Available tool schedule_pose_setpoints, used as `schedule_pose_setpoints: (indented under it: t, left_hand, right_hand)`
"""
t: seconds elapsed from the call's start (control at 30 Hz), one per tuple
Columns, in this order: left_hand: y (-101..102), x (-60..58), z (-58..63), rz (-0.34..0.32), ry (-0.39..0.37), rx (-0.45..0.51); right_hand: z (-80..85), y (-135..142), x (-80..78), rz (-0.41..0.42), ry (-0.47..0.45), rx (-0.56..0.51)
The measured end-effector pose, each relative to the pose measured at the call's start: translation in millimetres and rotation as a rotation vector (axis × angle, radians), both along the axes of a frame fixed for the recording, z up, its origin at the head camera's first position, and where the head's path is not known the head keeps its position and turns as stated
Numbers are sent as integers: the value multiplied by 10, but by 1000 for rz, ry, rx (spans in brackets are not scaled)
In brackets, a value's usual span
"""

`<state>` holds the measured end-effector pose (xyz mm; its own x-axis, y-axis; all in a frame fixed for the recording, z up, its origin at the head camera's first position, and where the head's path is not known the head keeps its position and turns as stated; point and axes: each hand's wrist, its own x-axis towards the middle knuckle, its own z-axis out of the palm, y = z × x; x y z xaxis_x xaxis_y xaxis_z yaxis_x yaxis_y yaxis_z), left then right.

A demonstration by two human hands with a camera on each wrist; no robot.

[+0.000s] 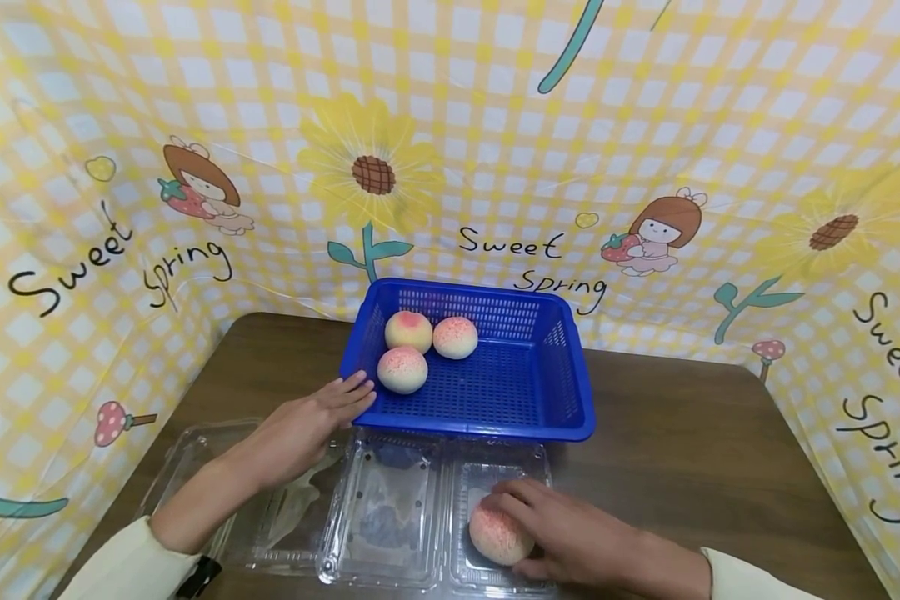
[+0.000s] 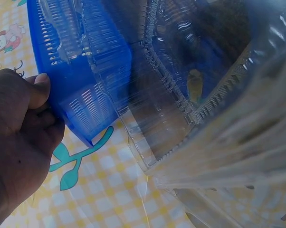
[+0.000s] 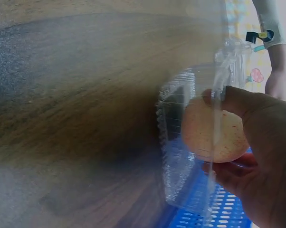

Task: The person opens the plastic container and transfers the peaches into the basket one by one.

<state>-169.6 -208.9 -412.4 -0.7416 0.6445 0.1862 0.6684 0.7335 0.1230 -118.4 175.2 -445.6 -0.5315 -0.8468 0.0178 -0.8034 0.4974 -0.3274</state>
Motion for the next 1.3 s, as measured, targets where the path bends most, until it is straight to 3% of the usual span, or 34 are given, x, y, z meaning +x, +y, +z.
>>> schedule_pose_setpoints:
  t: [0.43, 0.9, 1.13, 1.3]
  left_hand:
    - [-9, -2, -8, 11, -12, 11]
    - [-2, 3, -4, 12, -13, -5]
    - [-2, 5, 5, -3, 6, 9]
    - [4, 11, 12, -7, 5, 8]
  right_hand:
    - [376, -43, -97, -51, 138, -139]
    - [621, -85, -194, -119, 178, -257]
    - [772, -99, -285, -175, 147, -242]
    - [880, -93, -398, -163, 186, -246]
